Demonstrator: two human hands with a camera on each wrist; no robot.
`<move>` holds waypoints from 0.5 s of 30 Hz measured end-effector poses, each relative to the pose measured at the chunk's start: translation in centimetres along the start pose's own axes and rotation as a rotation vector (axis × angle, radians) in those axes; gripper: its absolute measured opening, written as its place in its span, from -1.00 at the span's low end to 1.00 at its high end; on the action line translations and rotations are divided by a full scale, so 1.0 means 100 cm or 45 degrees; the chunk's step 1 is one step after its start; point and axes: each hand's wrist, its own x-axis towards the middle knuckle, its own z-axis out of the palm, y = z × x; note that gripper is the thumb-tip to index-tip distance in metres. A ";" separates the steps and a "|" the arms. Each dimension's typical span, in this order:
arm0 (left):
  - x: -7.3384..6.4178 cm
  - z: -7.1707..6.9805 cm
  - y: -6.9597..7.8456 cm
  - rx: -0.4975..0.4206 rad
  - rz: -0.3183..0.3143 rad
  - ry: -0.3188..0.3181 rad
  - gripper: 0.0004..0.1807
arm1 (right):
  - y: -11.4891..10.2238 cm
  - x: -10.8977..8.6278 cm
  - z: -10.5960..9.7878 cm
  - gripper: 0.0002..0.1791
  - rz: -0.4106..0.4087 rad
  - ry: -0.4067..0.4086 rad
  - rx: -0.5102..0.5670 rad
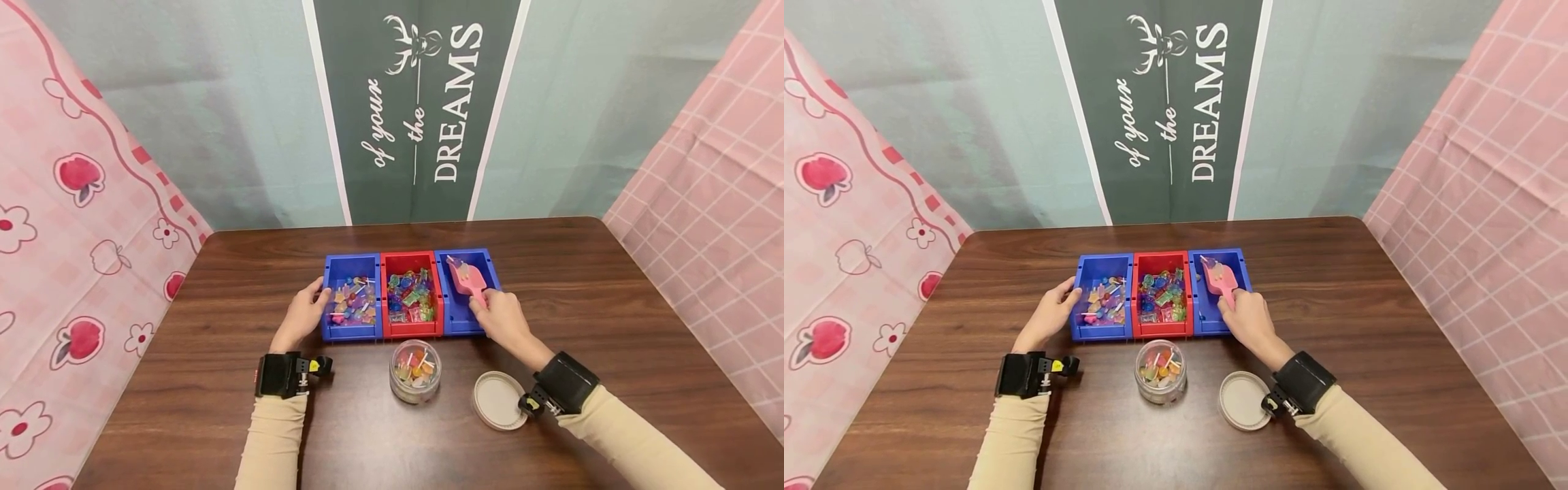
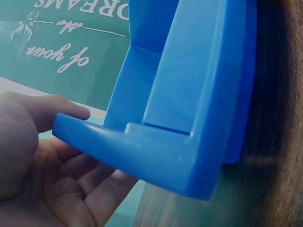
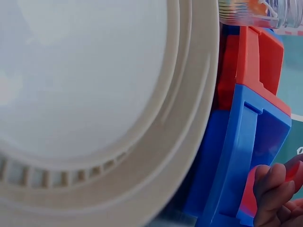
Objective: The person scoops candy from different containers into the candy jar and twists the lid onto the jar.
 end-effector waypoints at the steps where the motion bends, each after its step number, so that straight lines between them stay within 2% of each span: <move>1: 0.000 0.000 0.000 -0.005 -0.006 -0.003 -0.41 | 0.000 -0.001 -0.001 -0.68 0.000 -0.006 0.004; 15: 0.000 0.000 0.000 -0.005 0.000 -0.002 -0.43 | 0.003 -0.007 -0.009 -0.72 -0.075 0.037 -0.045</move>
